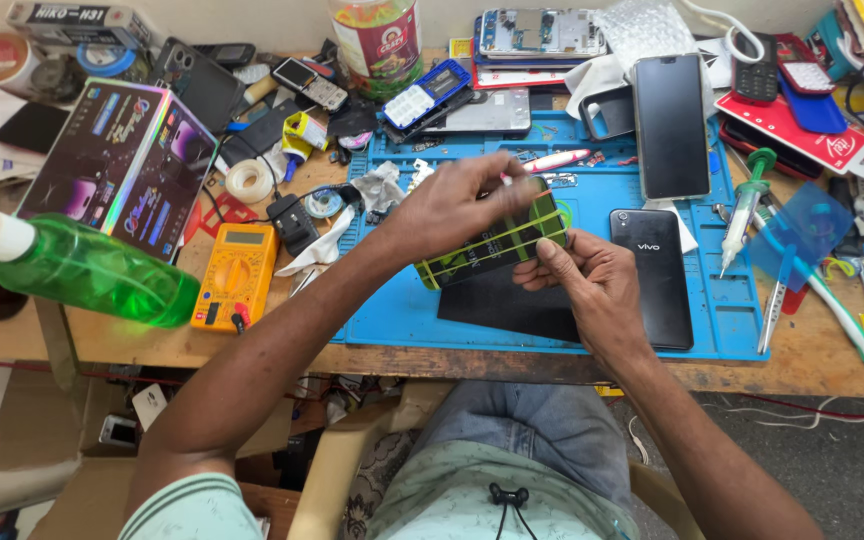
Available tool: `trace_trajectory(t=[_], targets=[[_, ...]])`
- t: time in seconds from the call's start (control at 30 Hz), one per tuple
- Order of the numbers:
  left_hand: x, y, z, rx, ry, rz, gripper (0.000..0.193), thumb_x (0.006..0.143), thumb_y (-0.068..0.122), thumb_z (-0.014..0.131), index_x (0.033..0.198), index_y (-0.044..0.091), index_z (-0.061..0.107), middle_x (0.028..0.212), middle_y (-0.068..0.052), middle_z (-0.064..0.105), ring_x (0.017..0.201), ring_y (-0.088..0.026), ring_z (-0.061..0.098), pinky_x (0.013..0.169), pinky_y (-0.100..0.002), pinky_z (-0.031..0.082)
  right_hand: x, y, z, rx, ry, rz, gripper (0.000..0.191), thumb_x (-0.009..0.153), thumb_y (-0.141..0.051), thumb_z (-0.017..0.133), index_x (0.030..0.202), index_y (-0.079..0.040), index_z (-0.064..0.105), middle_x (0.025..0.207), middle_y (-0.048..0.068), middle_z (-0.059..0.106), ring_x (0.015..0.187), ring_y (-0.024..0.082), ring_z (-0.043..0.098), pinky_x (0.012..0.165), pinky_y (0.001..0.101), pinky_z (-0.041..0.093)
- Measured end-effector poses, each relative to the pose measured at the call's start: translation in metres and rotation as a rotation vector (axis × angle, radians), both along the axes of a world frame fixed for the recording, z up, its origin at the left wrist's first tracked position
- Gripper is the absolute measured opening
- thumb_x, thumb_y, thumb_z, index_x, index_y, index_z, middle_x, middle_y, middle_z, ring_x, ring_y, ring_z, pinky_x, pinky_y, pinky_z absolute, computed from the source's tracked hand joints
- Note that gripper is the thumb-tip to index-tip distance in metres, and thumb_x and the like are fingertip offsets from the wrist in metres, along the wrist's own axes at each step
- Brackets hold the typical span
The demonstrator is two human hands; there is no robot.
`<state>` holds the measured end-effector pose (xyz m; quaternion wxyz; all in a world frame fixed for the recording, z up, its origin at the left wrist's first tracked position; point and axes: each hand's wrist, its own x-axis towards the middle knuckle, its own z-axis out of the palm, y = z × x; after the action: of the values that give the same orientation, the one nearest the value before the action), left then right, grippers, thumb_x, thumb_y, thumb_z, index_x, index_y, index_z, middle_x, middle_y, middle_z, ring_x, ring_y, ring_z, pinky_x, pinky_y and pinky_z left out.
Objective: The person secures a smartphone with multiple rubber bands, then removes them and opens the device to inspect the internal components. The person handles the phone and rubber bands throughout the process.
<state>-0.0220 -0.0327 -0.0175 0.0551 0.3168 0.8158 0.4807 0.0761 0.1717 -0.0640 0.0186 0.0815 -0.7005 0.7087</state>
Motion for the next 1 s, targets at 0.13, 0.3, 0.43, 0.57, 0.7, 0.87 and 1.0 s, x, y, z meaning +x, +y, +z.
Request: trace_trajectory(t=[0.13, 0.3, 0.43, 0.57, 0.7, 0.87, 1.0], targets=[[-0.002, -0.006, 0.003, -0.003, -0.027, -0.064, 0.04, 0.084, 0.036, 0.082, 0.107, 0.004, 0.075, 0.082, -0.001, 0.074, 0.073, -0.005, 0.067, 0.062, -0.026, 0.054, 0.0, 0.006, -0.003, 0.081, -0.002, -0.027, 0.025, 0.104, -0.021, 0.06, 0.104, 0.002, 0.072, 0.081, 0.008, 0.075, 0.072, 0.012, 0.071, 0.066, 0.0262, 0.059], [-0.009, -0.024, 0.011, 0.185, -0.21, -0.04, 0.03, 0.091, 0.031, 0.082, 0.104, 0.004, 0.076, 0.085, 0.0, 0.075, 0.073, -0.003, 0.065, 0.064, -0.023, 0.055, 0.056, 0.047, -0.018, 0.587, 0.204, -0.191, 0.021, 0.091, -0.014, 0.072, 0.108, -0.003, 0.076, 0.068, 0.005, 0.066, 0.058, 0.007, 0.054, 0.053, 0.0255, 0.045], [-0.017, -0.048, 0.022, 0.397, -0.266, -0.006, 0.029, 0.089, 0.028, 0.081, 0.105, 0.005, 0.073, 0.09, -0.001, 0.077, 0.075, -0.004, 0.071, 0.068, -0.023, 0.059, 0.094, 0.095, -0.05, 0.116, 0.256, -0.21, 0.01, 0.087, -0.004, 0.075, 0.095, -0.004, 0.068, 0.075, 0.003, 0.061, 0.066, 0.014, 0.058, 0.063, 0.0231, 0.046], [-0.013, -0.047, 0.018, 0.574, -0.269, -0.042, 0.027, 0.091, 0.025, 0.081, 0.105, 0.003, 0.073, 0.09, -0.002, 0.076, 0.076, -0.006, 0.07, 0.071, -0.024, 0.058, 0.088, 0.108, -0.084, -1.071, 0.048, -0.014, 0.02, 0.094, -0.018, 0.07, 0.102, -0.001, 0.062, 0.078, 0.004, 0.06, 0.077, 0.017, 0.059, 0.084, 0.0308, 0.042], [0.002, -0.036, 0.008, 0.758, -0.215, -0.084, 0.023, 0.094, 0.022, 0.082, 0.104, 0.003, 0.072, 0.093, -0.002, 0.075, 0.081, -0.007, 0.068, 0.077, -0.025, 0.057, 0.098, 0.092, -0.088, -1.543, 0.0, 0.04, 0.035, 0.101, -0.032, 0.065, 0.109, 0.001, 0.056, 0.082, 0.005, 0.059, 0.088, 0.02, 0.059, 0.106, 0.0385, 0.038], [0.018, -0.022, 0.008, 0.786, -0.078, -0.104, 0.021, 0.095, 0.021, 0.083, 0.098, 0.006, 0.069, 0.089, 0.001, 0.07, 0.081, -0.005, 0.063, 0.076, -0.025, 0.052, 0.105, 0.073, -0.053, -1.685, 0.08, 0.129, 0.066, 0.106, -0.052, 0.06, 0.131, 0.007, 0.044, 0.087, 0.005, 0.056, 0.095, 0.02, 0.058, 0.123, 0.0406, 0.037], [0.028, -0.01, 0.006, 0.456, 0.311, -0.09, 0.025, 0.089, 0.025, 0.085, 0.093, 0.007, 0.067, 0.08, 0.0, 0.065, 0.071, -0.007, 0.062, 0.066, -0.026, 0.049, 0.08, 0.048, -0.02, -1.336, -0.052, 0.259, 0.117, 0.095, -0.074, 0.059, 0.16, 0.016, 0.022, 0.089, 0.003, 0.051, 0.088, 0.015, 0.055, 0.1, 0.0304, 0.044]])
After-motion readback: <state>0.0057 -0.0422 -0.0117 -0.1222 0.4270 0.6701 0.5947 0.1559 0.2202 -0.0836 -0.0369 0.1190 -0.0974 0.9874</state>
